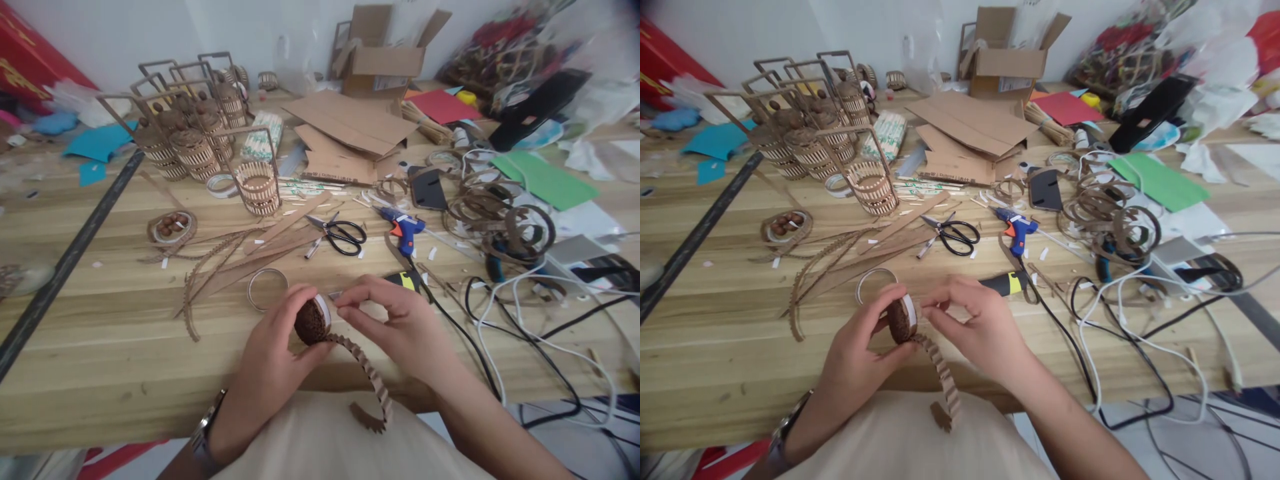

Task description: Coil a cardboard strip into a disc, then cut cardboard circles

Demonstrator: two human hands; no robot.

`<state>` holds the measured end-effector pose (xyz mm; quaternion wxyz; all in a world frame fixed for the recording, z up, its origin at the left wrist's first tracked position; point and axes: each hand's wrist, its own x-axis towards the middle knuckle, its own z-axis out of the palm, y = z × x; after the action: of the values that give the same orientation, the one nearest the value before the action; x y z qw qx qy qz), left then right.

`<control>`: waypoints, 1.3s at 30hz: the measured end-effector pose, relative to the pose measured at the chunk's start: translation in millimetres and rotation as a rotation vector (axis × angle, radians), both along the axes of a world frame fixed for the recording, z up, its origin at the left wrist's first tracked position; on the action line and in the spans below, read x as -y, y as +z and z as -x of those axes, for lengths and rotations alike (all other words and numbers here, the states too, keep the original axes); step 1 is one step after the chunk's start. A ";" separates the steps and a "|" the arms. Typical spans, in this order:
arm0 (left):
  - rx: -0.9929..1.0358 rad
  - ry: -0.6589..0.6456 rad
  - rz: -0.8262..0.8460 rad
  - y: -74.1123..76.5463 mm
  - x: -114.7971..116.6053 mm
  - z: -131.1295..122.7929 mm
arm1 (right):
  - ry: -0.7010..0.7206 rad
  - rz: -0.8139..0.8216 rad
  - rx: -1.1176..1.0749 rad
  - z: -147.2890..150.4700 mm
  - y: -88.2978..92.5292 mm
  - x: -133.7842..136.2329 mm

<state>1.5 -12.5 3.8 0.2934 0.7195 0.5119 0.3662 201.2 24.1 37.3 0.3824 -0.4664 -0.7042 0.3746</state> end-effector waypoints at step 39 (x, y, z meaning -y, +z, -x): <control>-0.173 0.061 -0.160 2.1 -1.4 -8.0 | -0.074 -0.196 0.206 21.2 -11.5 14.7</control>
<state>9.5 -11.1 5.8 0.1786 0.7536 0.5262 0.3513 180.0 9.4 25.8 0.3654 -0.4883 -0.7552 0.2402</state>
